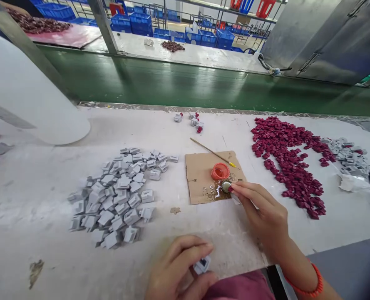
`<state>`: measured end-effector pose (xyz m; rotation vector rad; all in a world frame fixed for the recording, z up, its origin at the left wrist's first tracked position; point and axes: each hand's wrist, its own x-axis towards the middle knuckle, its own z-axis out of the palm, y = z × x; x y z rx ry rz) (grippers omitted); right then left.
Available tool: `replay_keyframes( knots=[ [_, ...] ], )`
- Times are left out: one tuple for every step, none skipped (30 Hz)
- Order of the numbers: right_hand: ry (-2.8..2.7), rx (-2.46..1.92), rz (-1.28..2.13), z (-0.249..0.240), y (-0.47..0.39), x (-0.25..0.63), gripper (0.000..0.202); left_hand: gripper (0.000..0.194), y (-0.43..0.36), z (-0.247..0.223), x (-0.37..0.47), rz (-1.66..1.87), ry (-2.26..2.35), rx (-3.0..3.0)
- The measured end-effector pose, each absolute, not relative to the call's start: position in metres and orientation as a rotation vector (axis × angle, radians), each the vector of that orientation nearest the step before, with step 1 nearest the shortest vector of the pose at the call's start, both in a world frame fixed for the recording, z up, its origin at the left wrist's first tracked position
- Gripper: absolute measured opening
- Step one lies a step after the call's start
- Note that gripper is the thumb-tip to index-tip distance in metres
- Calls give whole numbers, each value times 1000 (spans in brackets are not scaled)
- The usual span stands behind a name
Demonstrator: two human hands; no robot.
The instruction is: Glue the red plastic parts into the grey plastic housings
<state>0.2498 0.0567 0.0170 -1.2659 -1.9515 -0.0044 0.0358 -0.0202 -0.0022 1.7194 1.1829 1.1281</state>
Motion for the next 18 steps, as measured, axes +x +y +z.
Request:
replay_keyframes(
  knots=[
    [-1963, -1268, -9, 16, 56, 250, 25, 22, -20, -3, 35, 1114, 1196, 1749],
    [-1973, -1272, -13, 15, 55, 251, 26, 24, -20, -3, 35, 1099, 1207, 1774],
    [-1982, -1275, -17, 14, 55, 251, 26, 25, -21, -4, 36, 1086, 1219, 1796],
    [-1989, -1278, -22, 14, 54, 252, 26, 27, -22, -4, 36, 1077, 1229, 1817],
    [-1997, -1280, -26, 14, 54, 252, 26, 29, -23, -5, 37, 1071, 1238, 1837],
    [-2002, -1281, -31, 13, 55, 252, 26, 31, -24, -5, 38, 1065, 1247, 1856],
    [-2006, -1282, -35, 13, 55, 252, 26, 32, -24, -5, 39, 1060, 1260, 1869],
    [-2007, -1282, -40, 14, 56, 252, 26, 32, -25, -5, 39, 1057, 1274, 1874],
    [-2005, -1281, -44, 14, 56, 251, 27, 31, -25, -5, 39, 1057, 1290, 1871],
    [-2001, -1281, -50, 15, 57, 251, 27, 28, -24, -5, 39, 1059, 1310, 1866],
    [-1991, -1276, -62, 17, 57, 250, 27, 25, -24, -5, 39, 1063, 1335, 1865],
    [-1980, -1266, -74, 19, 56, 249, 28, 22, -23, -5, 38, 1068, 1354, 1875],
    [-1965, -1256, -83, 21, 54, 247, 29, 20, -22, -5, 38, 1079, 1366, 1897],
    [-1943, -1248, -81, 24, 50, 245, 30, 19, -22, -6, 38, 1088, 1367, 1927],
    [-1916, -1248, -56, 26, 46, 242, 31, 20, -21, -6, 38, 1098, 1365, 1956],
    [-1888, -1253, -5, 28, 40, 238, 32, 21, -21, -7, 39, 1108, 1358, 1976],
    [-1861, -1257, 70, 30, 33, 234, 31, 22, -20, -7, 39, 1117, 1353, 1982],
    [-1838, -1255, 163, 31, 25, 229, 29, 21, -20, -7, 40, 1120, 1353, 1975]
  ],
)
